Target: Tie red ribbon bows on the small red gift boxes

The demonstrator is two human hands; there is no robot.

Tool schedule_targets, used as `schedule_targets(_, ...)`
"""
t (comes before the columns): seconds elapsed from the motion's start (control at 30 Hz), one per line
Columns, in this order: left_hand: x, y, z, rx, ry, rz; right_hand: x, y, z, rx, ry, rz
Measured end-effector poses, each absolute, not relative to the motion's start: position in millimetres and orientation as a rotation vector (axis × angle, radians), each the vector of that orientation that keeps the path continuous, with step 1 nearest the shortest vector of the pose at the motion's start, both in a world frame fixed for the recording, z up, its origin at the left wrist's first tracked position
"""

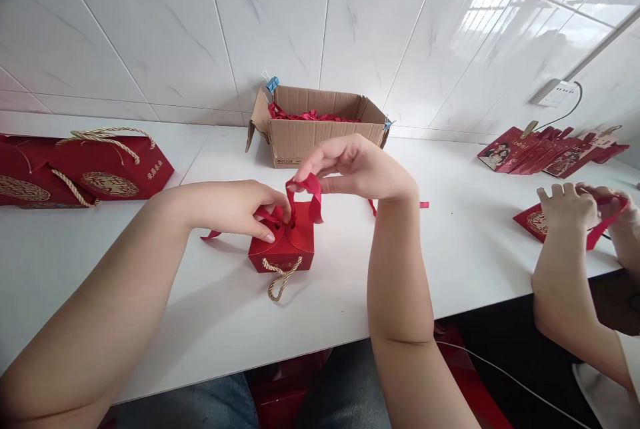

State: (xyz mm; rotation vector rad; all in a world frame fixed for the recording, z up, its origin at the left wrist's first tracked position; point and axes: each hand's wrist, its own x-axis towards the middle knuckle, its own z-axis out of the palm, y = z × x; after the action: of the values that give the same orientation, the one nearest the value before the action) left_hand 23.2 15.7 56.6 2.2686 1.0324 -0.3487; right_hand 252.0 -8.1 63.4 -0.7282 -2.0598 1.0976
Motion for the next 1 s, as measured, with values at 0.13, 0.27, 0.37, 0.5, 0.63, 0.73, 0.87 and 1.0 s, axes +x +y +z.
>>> schedule_targets(0.13, 23, 15, 58, 2.254, 1.061, -0.323, 239, 0, 58, -0.698, -1.888, 0.992)
schedule_targets(0.27, 24, 15, 56, 2.289, 1.046, -0.308, 223, 3, 58, -0.793, -1.696, 0.977)
schedule_targets(0.37, 27, 14, 55, 2.323, 1.032, -0.311, 206, 8, 55, -0.799, -1.558, 1.113)
schedule_targets(0.5, 28, 8, 60, 2.357, 1.063, -0.326, 191, 15, 49, -0.849, -1.48, 1.281)
schedule_targets(0.63, 13, 1, 73, 2.431, 1.258, -0.159, 195, 12, 52, -0.859, -1.484, 1.258)
schedule_targets(0.73, -8, 0, 81, 2.478, 1.326, 0.047, 205, 4, 60, -0.907, -1.496, 1.174)
schedule_targets(0.87, -30, -5, 92, 2.578, 1.621, 0.399, 215, -3, 68, -0.998, -1.52, 1.074)
schedule_targets(1.0, -28, -16, 103, 2.312, 1.729, 1.0, 214, -7, 69, -0.994, -1.572, 1.051)
